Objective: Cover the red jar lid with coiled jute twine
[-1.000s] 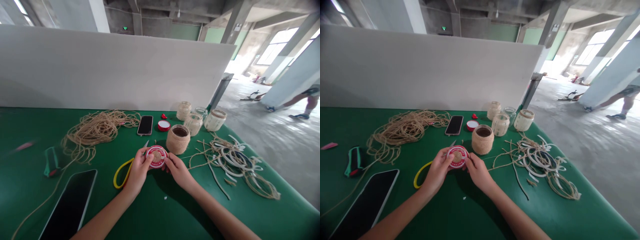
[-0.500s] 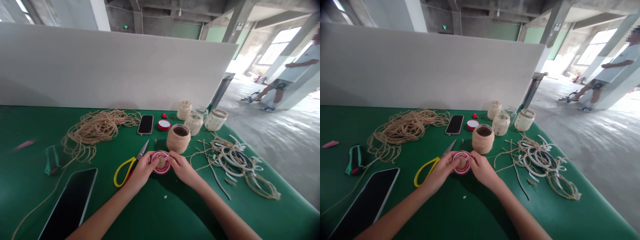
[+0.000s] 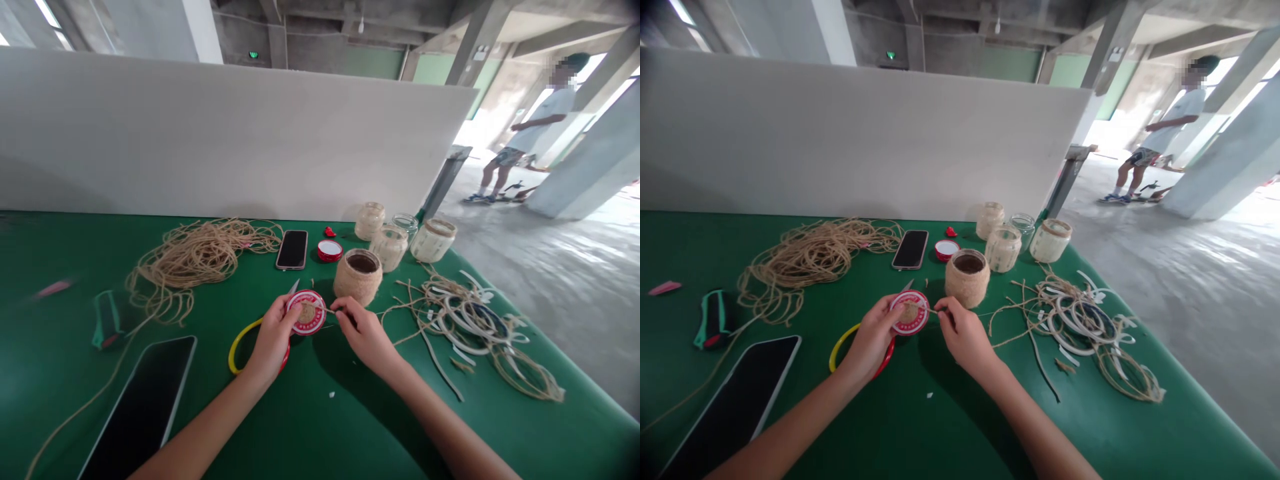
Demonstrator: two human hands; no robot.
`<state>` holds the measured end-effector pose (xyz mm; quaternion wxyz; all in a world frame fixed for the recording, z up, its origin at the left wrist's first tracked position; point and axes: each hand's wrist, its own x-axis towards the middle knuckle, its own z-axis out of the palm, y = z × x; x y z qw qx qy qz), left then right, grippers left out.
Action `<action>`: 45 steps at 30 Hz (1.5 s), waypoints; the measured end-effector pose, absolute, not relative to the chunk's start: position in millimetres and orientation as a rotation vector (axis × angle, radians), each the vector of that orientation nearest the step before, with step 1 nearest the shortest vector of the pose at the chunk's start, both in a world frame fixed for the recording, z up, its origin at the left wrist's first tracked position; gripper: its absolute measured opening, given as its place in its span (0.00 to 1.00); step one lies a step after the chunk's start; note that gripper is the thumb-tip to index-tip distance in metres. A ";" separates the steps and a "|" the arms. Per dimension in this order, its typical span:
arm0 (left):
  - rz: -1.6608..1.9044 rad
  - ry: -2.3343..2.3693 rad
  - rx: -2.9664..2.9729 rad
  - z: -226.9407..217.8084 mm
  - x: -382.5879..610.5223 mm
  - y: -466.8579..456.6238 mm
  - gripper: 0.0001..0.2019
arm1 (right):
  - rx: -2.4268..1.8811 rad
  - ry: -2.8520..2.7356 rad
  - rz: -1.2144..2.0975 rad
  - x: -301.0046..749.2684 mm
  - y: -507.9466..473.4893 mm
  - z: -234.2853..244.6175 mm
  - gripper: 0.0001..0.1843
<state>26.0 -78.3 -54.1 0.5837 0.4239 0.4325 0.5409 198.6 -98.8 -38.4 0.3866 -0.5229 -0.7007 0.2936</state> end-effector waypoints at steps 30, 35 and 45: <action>1.119 1.188 1.218 -59.6 25.1 -80.5 0.13 | -1.076 -1.705 1.174 189.5 -104.9 -41.2 0.14; 1.171 1.144 1.082 -60.8 26.7 -80.7 0.12 | -1.168 -1.780 1.057 188.5 -103.5 -42.0 0.13; 1.260 1.118 0.950 -61.6 27.1 -81.8 0.11 | -1.239 -1.952 0.930 189.0 -105.6 -42.6 0.14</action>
